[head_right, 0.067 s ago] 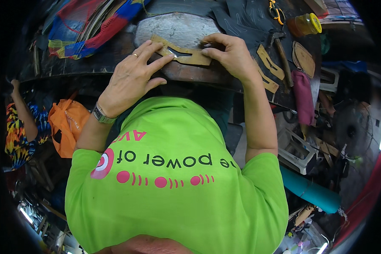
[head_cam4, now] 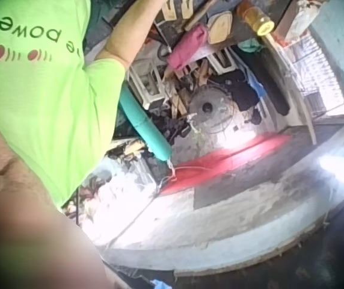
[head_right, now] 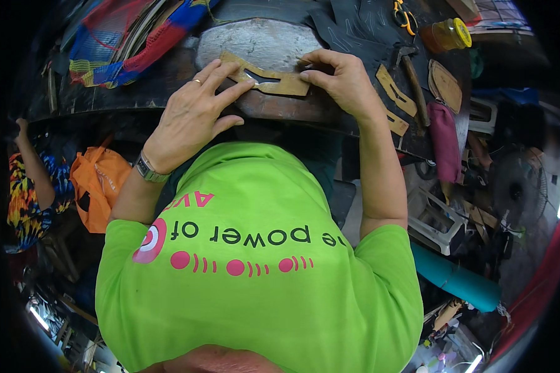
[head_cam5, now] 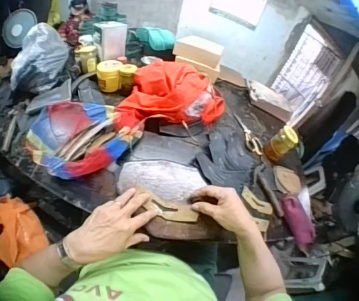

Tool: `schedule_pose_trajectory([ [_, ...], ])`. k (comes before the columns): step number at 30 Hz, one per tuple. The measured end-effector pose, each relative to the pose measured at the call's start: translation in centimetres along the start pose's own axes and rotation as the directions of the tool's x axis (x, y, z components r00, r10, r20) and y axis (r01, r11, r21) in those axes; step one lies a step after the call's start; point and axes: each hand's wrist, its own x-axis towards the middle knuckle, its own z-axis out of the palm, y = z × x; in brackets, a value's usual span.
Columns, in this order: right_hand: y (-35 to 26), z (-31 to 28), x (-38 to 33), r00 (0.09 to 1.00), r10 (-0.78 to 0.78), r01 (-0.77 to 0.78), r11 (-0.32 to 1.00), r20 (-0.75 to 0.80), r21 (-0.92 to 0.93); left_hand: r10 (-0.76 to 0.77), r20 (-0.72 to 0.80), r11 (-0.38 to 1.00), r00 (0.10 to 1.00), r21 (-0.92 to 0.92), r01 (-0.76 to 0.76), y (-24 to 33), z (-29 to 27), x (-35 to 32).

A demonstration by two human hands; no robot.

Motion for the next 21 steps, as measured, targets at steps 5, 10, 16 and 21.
schedule_pose_trajectory([
  [5,1.0,-0.7,-0.6,0.999,-0.039,0.041,0.994,0.016,-0.098,-0.074,0.096,0.997,0.993,0.01,0.074,0.8,0.3,0.3],
  [10,0.7,-0.4,-0.7,0.999,-0.032,0.032,0.993,0.0,-0.11,-0.055,0.113,0.998,0.992,0.039,0.05,1.6,0.7,-0.1],
  [16,0.5,-0.4,-0.6,0.998,-0.07,0.069,0.983,0.004,-0.168,-0.082,0.14,0.994,0.987,0.085,0.07,2.3,1.4,-0.3],
  [21,0.7,-0.4,-0.7,0.997,-0.07,0.072,0.987,0.021,-0.145,-0.093,0.146,0.994,0.985,0.074,0.083,2.4,1.4,-0.1],
])
